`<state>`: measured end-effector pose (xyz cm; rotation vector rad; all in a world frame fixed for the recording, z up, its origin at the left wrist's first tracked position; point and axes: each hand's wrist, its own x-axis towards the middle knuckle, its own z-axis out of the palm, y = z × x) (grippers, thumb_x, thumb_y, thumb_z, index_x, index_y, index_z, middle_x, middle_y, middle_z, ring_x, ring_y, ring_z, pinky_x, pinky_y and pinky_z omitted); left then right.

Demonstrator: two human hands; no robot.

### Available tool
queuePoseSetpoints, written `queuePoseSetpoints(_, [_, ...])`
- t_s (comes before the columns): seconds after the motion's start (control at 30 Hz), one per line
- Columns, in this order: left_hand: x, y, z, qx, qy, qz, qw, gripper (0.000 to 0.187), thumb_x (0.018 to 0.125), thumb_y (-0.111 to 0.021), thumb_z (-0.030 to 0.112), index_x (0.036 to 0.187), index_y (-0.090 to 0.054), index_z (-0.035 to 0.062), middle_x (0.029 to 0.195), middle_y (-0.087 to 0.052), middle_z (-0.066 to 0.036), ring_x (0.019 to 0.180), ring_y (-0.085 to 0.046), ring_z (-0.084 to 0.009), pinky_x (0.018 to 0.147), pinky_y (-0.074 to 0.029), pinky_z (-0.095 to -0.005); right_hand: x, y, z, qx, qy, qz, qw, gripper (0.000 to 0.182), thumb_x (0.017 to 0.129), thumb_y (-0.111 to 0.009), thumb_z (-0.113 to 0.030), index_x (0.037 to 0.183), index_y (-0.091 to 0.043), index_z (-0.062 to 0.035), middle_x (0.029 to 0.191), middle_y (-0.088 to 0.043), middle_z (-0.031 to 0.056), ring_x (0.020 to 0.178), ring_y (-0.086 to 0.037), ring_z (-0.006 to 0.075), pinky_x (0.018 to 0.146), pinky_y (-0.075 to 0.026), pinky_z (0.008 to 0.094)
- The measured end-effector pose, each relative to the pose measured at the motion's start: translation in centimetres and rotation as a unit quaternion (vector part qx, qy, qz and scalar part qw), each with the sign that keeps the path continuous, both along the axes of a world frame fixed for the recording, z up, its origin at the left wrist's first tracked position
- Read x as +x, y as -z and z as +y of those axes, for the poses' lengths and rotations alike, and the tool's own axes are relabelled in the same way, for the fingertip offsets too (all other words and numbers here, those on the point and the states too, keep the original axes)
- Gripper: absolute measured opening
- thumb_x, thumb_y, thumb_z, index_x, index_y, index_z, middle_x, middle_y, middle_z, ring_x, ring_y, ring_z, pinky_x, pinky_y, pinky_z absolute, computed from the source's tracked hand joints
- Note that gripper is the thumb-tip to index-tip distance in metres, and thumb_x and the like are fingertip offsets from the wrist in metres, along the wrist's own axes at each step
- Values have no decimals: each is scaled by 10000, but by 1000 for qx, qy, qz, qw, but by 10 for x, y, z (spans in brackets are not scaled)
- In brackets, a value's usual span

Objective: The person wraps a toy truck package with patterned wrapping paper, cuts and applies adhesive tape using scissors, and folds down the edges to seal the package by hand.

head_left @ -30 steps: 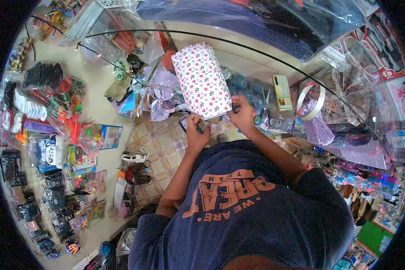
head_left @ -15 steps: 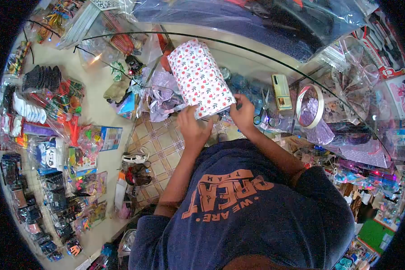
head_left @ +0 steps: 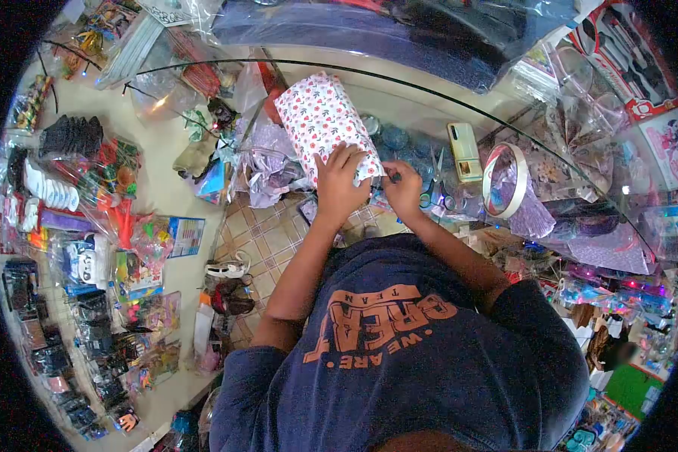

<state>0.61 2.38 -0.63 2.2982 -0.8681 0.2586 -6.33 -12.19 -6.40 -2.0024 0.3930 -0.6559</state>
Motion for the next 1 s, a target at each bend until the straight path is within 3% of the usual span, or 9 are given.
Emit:
queuePoseSetpoints(0.2, [0, -2, 2, -12, 16, 14, 1000, 450, 689, -721, 142, 1132, -666, 88, 1259, -614, -78, 1268, -514, -338, 1058, -241, -711, 5, 15, 1, -44, -46, -55, 996, 202, 726, -698, 9, 920, -732, -33, 940, -681, 146, 864, -629, 323, 802, -511, 395])
queuePoseSetpoints(0.3, [-4, -12, 6, 23, 30, 52, 998, 479, 708, -715, 104, 1181, -647, 82, 1324, -581, -101, 1330, -463, -334, 1137, -230, -599, 7, 13, 13, -65, -19, -41, 997, 184, 745, -686, -19, 922, -731, -41, 944, -681, 135, 927, -604, 337, 840, -492, 421])
queuePoseSetpoints(0.37, [-9, -20, 14, -81, 86, 50, 992, 556, 697, -712, 61, 1242, -603, 74, 1423, -484, -166, 1383, -385, -372, 1159, -224, -541, 6, 9, 13, -85, -24, -35, 995, 190, 734, -701, -11, 921, -727, -33, 949, -685, 146, 916, -620, 339, 824, -498, 414])
queuePoseSetpoints(0.43, [-19, -15, 28, -127, 69, 28, 989, 590, 681, -703, 25, 1246, -531, 49, 1369, -465, -216, 1317, -419, -365, 1122, -290, -492, 7, 6, 11, -106, -31, -32, 993, 198, 723, -716, -3, 921, -723, -25, 953, -689, 156, 905, -636, 341, 808, -504, 406])
queuePoseSetpoints(0.5, [-31, 19, 47, -258, -138, -23, 956, 523, 674, -698, 33, 1155, -493, 18, 1185, -503, -206, 1148, -494, -345, 1027, -365, -457, 5, 4, 12, -107, -48, -5, 993, 186, 740, -698, -4, 924, -716, -27, 955, -684, 159, 894, -624, 350, 803, -499, 411])
queuePoseSetpoints(0.53, [-38, 28, 55, -258, -140, -23, 956, 523, 674, -698, 33, 1155, -493, 18, 1185, -503, -206, 1148, -494, -345, 1027, -365, -457, 4, 3, 12, -106, -51, -5, 993, 186, 740, -698, -4, 924, -716, -27, 955, -684, 159, 894, -624, 350, 803, -499, 411])
queuePoseSetpoints(0.6, [-49, 44, 69, -309, -272, 153, 898, 480, 688, -680, 11, 1111, -455, 25, 1069, -505, -155, 1036, -522, -275, 925, -429, -390, 3, 3, 13, -93, -57, -17, 994, 157, 783, -670, -43, 934, -706, -21, 945, -679, 141, 910, -595, 350, 815, -492, 419])
queuePoseSetpoints(0.8, [-53, 73, 89, -240, -210, 173, 932, 461, 693, -644, -45, 1115, -487, 52, 1050, -540, -88, 950, -561, -201, 829, -488, -309, 3, -2, 13, -94, -77, 3, 993, 161, 787, -665, -34, 947, -685, -21, 955, -686, 143, 907, -602, 360, 804, -497, 439])
queuePoseSetpoints(1.0, [-48, 83, 92, -179, -138, 138, 964, 571, 723, -624, -34, 1248, -411, 40, 1068, -598, -154, 1000, -616, -253, 885, -477, -332, 4, -9, 11, -165, -122, -21, 978, 163, 785, -652, -15, 944, -687, -30, 973, -680, 123, 910, -603, 327, 784, -513, 416])
